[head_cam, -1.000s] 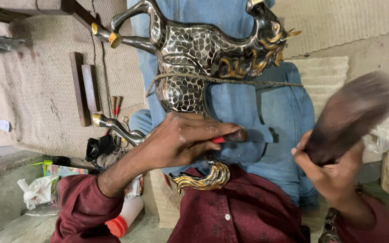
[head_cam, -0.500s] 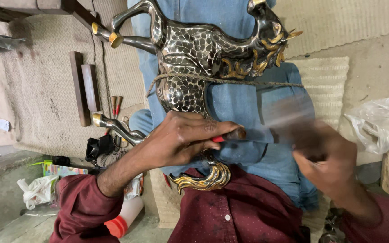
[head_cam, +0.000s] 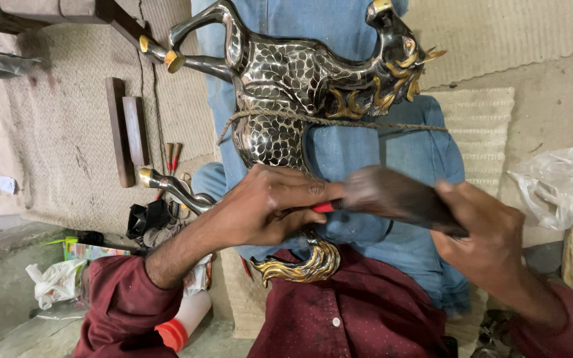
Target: The person sits on the floor with a large metal horse sculpture resting on their legs and works its surface. They hold a red-handled punch against the sculpture with one hand and strike it with a wooden mallet in the other hand, repositioning the punch repeatedly to work different spots on the figure's body.
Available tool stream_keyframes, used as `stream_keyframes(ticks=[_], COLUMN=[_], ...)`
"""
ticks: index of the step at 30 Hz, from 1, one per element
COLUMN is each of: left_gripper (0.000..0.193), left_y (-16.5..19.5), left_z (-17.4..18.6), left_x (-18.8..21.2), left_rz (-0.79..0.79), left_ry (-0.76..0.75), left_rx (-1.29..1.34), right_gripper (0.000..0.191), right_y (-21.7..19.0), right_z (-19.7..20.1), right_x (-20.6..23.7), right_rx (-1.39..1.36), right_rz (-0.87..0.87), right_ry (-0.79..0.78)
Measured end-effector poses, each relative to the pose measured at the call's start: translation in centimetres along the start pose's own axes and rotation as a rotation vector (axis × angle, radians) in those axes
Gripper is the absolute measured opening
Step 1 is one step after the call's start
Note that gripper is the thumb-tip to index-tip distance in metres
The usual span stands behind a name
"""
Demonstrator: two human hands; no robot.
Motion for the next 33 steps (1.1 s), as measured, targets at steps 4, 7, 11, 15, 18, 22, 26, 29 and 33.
stream_keyframes(ticks=[4, 7, 11, 15, 18, 22, 26, 29, 33], left_gripper=[0.054, 0.055, 0.054, 0.054, 0.055, 0.054, 0.054, 0.054, 0.055], left_y=[-0.1, -0.2, 0.0, 0.4, 0.6, 0.7, 0.2, 0.0, 0.2], left_z=[-0.2, -0.2, -0.1, 0.0, 0.1, 0.2, 0.0, -0.1, 0.2], left_x=[0.3, 0.2, 0.1, -0.1, -0.3, -0.3, 0.0, 0.0, 0.0], left_rz=[-0.034, -0.057, -0.027, 0.016, 0.038, 0.002, 0.012, 0.004, -0.041], left_ry=[0.0, 0.017, 0.03, 0.007, 0.004, 0.013, 0.005, 0.005, 0.042], left_rx=[0.036, 0.027, -0.009, 0.017, 0.004, 0.024, 0.015, 0.013, 0.032], right_gripper=[0.075, 0.073, 0.057, 0.053, 0.059, 0.049, 0.049, 0.039, 0.04], right_y=[0.6, -0.2, -1.0, -1.2, -1.3, -1.2, -2.0, -0.8, -0.7], right_z=[-0.4, -0.3, 0.7, 0.8, 0.1, 0.2, 0.3, 0.1, 0.9], right_x=[0.2, 0.0, -1.3, -2.1, -2.0, -2.0, -2.0, -1.5, -1.3], right_rx=[-0.137, 0.028, -0.163, -0.3, -0.057, -0.367, 0.03, -0.232, -0.424], right_rz=[-0.004, -0.015, -0.067, -0.06, -0.026, -0.042, 0.056, -0.173, -0.11], right_ry=[0.019, -0.032, -0.021, 0.005, -0.072, -0.005, -0.042, -0.011, 0.11])
Point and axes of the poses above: each hand's wrist, its own x-axis away from the middle knuckle, its own z-axis out of the back of the hand, y = z × x, the point moved 6 cm from there along -x, towards the middle knuckle, and after that the axes turned 3 degrees about z, right-handed, at the moved point
